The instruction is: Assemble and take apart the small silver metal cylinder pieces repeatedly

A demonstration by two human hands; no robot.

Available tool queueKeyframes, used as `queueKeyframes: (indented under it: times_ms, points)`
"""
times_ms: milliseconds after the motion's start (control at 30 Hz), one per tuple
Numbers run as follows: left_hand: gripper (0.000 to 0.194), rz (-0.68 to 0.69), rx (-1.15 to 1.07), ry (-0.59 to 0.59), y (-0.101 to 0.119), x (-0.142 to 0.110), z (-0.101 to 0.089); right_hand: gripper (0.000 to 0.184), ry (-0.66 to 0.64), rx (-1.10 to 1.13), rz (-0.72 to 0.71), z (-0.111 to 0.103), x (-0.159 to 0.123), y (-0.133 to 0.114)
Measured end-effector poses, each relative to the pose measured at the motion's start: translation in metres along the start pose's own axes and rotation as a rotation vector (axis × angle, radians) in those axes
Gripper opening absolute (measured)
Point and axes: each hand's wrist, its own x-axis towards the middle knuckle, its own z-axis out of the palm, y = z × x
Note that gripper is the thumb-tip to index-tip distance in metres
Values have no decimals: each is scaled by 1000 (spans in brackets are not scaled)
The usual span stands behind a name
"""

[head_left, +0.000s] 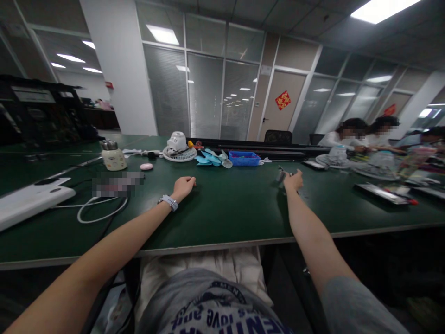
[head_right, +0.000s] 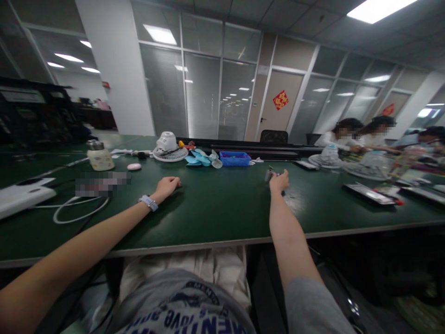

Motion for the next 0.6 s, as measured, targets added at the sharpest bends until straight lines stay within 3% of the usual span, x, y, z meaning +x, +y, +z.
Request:
queueKeyframes:
  times_ms: [333,500,600]
  points:
    - [33,0,21,-1,1,-1,0,65,32,97,120,-6,-14,-14]
    - [34,29,25,10,2,-1,2,65,50,185,-128,-6,-30,-47]
    - [39,63,10,14,5,-5,1,65,-175,389,-324,7,-69,-84]
